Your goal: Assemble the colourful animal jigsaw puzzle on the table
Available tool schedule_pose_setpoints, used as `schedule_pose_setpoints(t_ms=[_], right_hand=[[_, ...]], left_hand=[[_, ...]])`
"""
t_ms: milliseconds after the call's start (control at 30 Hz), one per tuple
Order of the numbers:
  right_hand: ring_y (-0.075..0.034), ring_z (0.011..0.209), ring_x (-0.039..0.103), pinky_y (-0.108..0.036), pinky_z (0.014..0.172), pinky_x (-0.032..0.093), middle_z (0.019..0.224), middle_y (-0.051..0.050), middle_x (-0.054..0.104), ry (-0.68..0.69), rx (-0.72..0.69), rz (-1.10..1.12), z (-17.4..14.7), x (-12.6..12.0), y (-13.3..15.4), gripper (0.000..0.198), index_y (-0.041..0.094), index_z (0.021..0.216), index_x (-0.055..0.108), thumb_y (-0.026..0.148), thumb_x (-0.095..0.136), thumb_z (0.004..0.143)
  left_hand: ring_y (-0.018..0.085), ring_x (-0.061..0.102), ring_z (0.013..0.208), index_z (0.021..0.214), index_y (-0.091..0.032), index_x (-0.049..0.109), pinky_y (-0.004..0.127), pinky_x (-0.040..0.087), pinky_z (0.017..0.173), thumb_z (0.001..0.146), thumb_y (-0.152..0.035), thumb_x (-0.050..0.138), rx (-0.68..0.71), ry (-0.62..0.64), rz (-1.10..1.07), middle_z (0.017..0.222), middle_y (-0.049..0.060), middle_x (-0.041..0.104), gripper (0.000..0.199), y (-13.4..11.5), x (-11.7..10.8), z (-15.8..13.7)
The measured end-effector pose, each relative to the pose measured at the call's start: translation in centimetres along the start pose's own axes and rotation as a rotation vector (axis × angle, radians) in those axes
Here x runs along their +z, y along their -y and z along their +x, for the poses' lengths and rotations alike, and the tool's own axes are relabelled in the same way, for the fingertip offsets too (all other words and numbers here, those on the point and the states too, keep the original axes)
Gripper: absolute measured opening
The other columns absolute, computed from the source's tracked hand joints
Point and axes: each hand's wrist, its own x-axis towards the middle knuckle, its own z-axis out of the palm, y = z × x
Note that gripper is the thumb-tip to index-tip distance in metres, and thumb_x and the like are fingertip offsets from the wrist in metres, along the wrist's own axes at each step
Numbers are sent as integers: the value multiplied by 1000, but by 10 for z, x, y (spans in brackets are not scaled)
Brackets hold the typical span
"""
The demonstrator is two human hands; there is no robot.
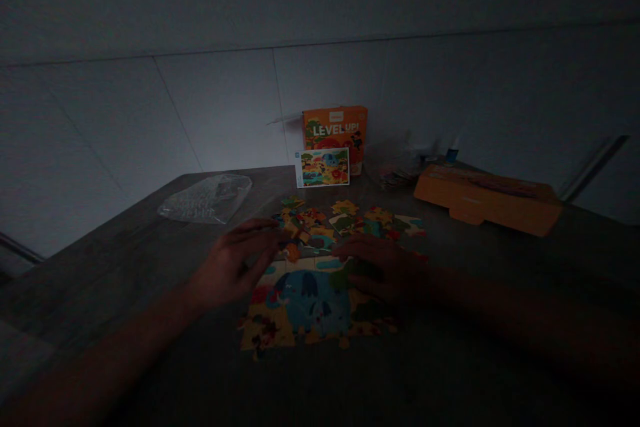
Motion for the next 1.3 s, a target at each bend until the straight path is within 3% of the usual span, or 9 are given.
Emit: schedule_pose_setpoints(t_ms=[67,133,267,433,633,800,900,1133,1300], right_hand=[[-24,117,60,-44,99,52,126,-14,62,-3,-21,-17,0,0,-1,36,18,134,57,25,57,99],[-24,114,61,-42,96,53,121,-14,63,-5,-54,-30,1,1,-1,32,17,130,59,23,56,99],[-21,102,63,-38,89,55,112,-12,65,-1,-93,-38,3,0,0,23,16,119,65,19,54,98],[-20,94,63,-35,83,54,105,-12,66,22,-100,-55,5,-1,0,20,14,111,67,17,52,98],[-21,94,62,-36,82,53,104,-12,66,41,-92,-47,6,-1,-1,21,14,110,67,17,51,98],[-20,94,62,-36,83,53,104,-12,66,28,-83,-42,5,0,-2,20,15,110,67,17,51,98],[-20,95,62,-35,83,54,106,-12,66,35,-82,-42,4,1,-3,20,16,111,67,17,52,98],[-20,92,62,-35,81,53,102,-11,65,33,-73,-31,5,1,-2,21,15,111,68,18,50,99],[-20,93,63,-34,81,53,103,-10,66,35,-71,-35,4,1,-3,20,16,112,68,19,52,100]], left_hand=[[26,73,103,109,-17,76,38,60,91,98,-28,46,-248,-44,83,112,10,77,33,13,-4,0],[27,75,92,102,-17,78,40,60,87,95,-34,46,-457,2,149,108,10,78,37,24,-6,1],[29,75,93,109,-22,78,38,59,85,90,-36,49,-622,188,136,108,7,79,38,38,1,-1],[31,74,100,110,-23,79,39,57,89,94,-41,47,-583,230,228,109,8,79,40,42,6,-4],[29,73,91,85,-19,78,46,53,97,96,-40,47,-466,238,291,92,13,78,40,50,9,-7],[33,57,129,129,-14,67,51,47,110,96,-47,51,-301,194,178,136,17,64,49,54,27,-9],[34,49,139,133,-15,63,54,43,114,96,-50,54,-256,255,59,146,16,57,51,54,34,-7],[29,60,124,112,-18,70,46,50,107,92,-45,65,-237,226,-92,126,13,69,34,56,32,-3],[30,63,114,115,-18,69,46,52,100,86,-42,71,-346,209,-133,119,13,68,39,53,32,-3]])
